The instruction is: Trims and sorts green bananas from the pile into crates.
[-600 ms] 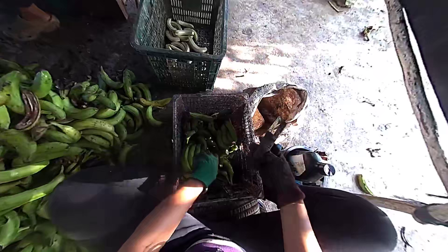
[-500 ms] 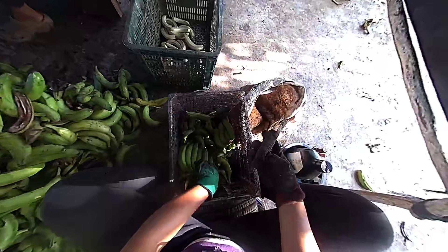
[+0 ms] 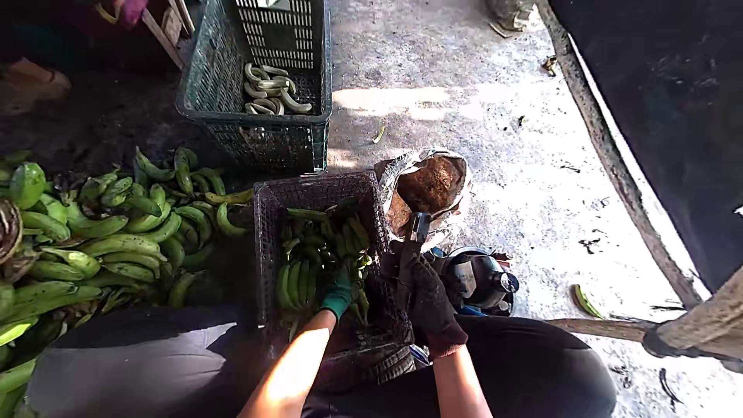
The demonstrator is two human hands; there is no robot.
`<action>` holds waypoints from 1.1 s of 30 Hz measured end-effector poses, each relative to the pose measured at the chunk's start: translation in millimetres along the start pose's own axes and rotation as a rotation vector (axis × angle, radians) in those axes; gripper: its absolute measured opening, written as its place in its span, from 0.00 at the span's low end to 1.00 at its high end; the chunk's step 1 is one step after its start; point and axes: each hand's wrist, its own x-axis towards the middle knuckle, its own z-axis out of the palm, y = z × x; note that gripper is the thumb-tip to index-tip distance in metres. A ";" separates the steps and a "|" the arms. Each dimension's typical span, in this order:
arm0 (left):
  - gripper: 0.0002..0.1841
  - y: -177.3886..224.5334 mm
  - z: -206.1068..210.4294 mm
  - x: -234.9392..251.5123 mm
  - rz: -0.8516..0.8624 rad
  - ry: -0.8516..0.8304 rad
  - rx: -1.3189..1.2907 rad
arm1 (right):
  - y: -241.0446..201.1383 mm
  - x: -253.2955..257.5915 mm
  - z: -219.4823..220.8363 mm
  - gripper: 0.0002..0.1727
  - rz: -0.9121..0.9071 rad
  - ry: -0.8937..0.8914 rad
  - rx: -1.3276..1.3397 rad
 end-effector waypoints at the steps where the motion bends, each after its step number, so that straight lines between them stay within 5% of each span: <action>1: 0.41 -0.6 -13.2 -3.1 -0.012 0.019 -0.105 | 4.2 3.5 -1.1 0.24 -0.033 -0.035 0.054; 4: 0.22 5.7 -80.5 -26.7 0.036 0.162 -0.699 | 11.6 9.9 3.2 0.22 -0.094 -0.147 0.116; 6: 0.19 16.9 -136.7 -58.7 0.181 0.295 -1.026 | 11.7 7.4 13.6 0.25 -0.092 -0.187 0.071; 9: 0.26 12.5 -188.4 -109.3 0.596 0.379 -1.439 | 7.6 1.8 29.6 0.26 -0.024 -0.255 0.020; 12: 0.42 -19.4 -195.9 -124.0 1.017 0.172 -1.659 | 3.0 -4.4 44.5 0.26 -0.020 -0.308 0.039; 15: 0.47 -33.6 -196.5 -96.9 0.874 -0.186 -1.912 | 4.2 -16.8 58.8 0.24 -0.006 -0.327 0.007; 17: 0.33 -30.2 -188.2 -74.2 0.795 -0.251 -2.033 | 7.4 -27.2 72.2 0.19 0.028 -0.314 -0.008; 21: 0.15 -8.7 -195.2 -91.2 0.748 0.146 -2.026 | 6.0 -53.6 94.7 0.15 0.098 -0.215 -0.170; 23: 0.15 -11.1 -193.4 -95.3 0.808 0.326 -1.940 | 12.9 -58.3 97.3 0.14 0.058 -0.223 -0.190; 25: 0.14 -21.4 -182.8 -86.9 0.641 0.649 -1.787 | 21.3 -62.1 98.4 0.14 0.015 -0.229 -0.226; 27: 0.21 -32.6 -180.8 -82.6 0.528 0.775 -1.660 | 24.7 -65.2 101.4 0.14 -0.009 -0.239 -0.290; 30: 0.20 -29.8 -197.9 -99.4 0.446 0.555 -1.965 | 26.4 -70.2 105.8 0.15 -0.062 -0.284 -0.370; 33: 0.20 -37.0 -201.8 -106.7 0.575 0.259 -2.133 | 28.1 -69.4 109.1 0.15 -0.161 -0.337 -0.423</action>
